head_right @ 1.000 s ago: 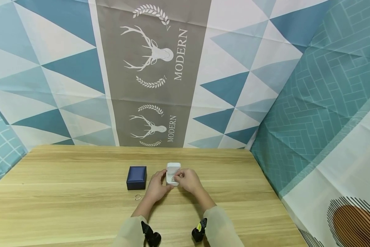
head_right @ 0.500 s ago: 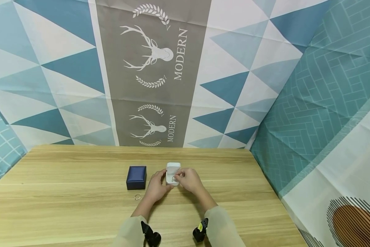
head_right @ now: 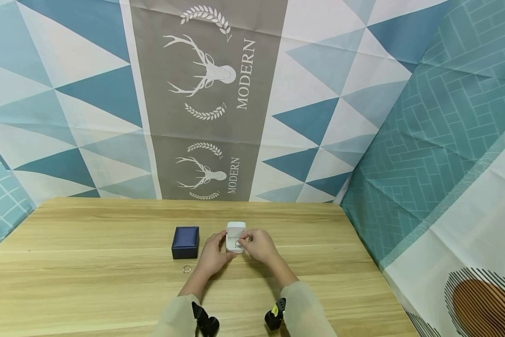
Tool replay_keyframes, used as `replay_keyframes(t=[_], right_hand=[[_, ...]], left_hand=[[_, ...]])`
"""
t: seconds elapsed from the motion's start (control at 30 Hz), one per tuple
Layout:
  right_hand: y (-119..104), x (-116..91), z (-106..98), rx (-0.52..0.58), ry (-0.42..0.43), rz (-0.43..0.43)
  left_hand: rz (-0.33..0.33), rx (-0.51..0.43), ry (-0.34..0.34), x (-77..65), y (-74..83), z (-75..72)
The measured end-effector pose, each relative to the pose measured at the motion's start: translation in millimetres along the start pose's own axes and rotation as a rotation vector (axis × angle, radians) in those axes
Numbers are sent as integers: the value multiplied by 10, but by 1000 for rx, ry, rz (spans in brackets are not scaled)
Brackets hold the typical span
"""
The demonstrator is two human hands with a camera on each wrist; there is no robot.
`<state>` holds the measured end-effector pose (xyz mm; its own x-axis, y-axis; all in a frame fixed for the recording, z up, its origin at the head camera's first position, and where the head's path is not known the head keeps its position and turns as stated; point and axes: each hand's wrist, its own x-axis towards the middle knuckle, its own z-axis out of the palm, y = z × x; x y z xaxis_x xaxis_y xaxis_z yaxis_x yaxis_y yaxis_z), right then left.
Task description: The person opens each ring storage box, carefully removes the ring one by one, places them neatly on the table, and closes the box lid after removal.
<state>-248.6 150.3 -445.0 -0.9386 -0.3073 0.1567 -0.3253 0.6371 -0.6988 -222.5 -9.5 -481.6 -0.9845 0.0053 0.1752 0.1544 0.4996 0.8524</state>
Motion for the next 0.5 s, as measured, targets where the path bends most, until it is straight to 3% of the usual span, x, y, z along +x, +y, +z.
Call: replay_keyframes(t=[0.5], right_hand=[[29,-17,-37,-5,-25,-6]], left_hand=[[21,17,2,8,-13,10]])
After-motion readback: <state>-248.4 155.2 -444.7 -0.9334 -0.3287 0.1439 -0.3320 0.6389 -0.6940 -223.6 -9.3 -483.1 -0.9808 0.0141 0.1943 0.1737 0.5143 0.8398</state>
